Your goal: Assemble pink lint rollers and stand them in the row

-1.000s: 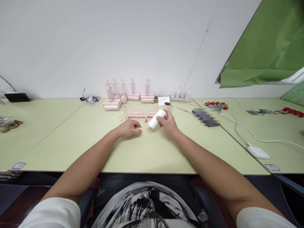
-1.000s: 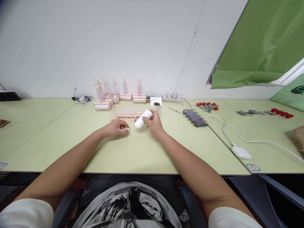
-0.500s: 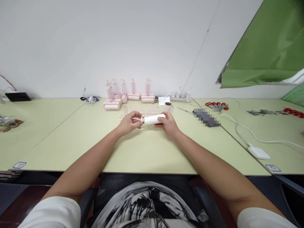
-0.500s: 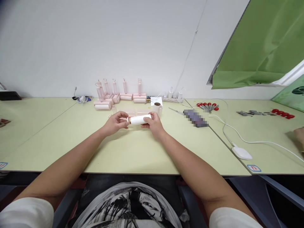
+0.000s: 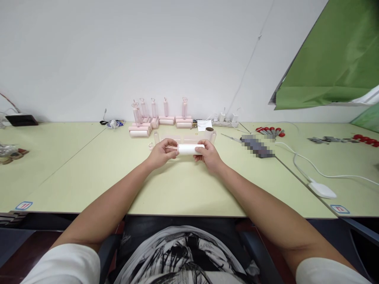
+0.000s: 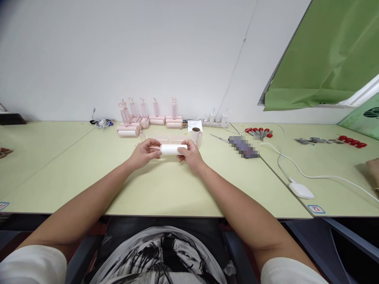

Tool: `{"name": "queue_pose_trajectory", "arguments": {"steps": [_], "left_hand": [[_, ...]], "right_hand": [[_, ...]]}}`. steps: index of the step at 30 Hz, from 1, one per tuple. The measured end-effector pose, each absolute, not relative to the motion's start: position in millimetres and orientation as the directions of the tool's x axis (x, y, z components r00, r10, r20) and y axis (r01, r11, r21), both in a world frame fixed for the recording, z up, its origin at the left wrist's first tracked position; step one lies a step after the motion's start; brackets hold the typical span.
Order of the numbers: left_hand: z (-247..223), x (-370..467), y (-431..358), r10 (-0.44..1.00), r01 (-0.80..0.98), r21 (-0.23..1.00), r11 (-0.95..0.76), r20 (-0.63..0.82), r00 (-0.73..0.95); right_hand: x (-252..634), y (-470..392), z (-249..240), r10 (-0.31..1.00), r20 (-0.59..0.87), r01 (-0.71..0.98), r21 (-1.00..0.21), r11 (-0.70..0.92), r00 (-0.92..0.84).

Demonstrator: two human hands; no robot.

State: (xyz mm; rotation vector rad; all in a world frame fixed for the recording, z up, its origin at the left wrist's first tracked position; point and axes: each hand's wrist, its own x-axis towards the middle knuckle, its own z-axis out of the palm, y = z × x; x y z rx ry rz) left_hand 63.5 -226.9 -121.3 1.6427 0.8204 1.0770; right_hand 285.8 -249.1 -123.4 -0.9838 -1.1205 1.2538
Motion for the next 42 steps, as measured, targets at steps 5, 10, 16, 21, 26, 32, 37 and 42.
{"name": "queue_pose_trajectory", "arguments": {"steps": [5, 10, 16, 21, 26, 32, 37, 42], "left_hand": [[-119, 64, -229, 0.887, 0.034, 0.952, -0.304, 0.269, 0.376], [-120, 63, -230, 0.882, 0.028, 0.948, -0.317, 0.284, 0.377], [-122, 62, -228, 0.872, 0.039, 0.943, -0.331, 0.289, 0.395], [-120, 63, -229, 0.859, 0.065, 0.922, -0.383, 0.329, 0.392], [-119, 63, -232, 0.849, 0.172, 0.868, -0.465, 0.382, 0.365], [-120, 67, -237, 0.810, 0.274, 0.779, -0.564, 0.458, 0.365], [-118, 70, -245, 0.746, 0.280, 0.725, -0.629, 0.460, 0.482], [-117, 71, -247, 0.770, 0.293, 0.726, -0.621, 0.498, 0.398]], "right_hand": [[286, -250, -123, 0.994, 0.101, -0.156, -0.983, 0.094, -0.039], [286, -252, -121, 0.995, 0.072, -0.182, -0.982, 0.057, -0.072], [286, -253, -121, 0.990, 0.023, -0.247, -0.969, -0.013, -0.140], [286, -252, -120, 0.988, -0.011, -0.332, -0.941, -0.062, -0.152], [288, -249, -120, 0.994, -0.027, -0.389, -0.919, -0.067, -0.108], [289, -248, -121, 0.997, -0.010, -0.402, -0.915, -0.038, -0.073], [288, -249, -120, 0.997, -0.001, -0.413, -0.910, -0.033, -0.078], [287, -249, -120, 0.998, 0.002, -0.433, -0.901, -0.023, -0.057]]}}
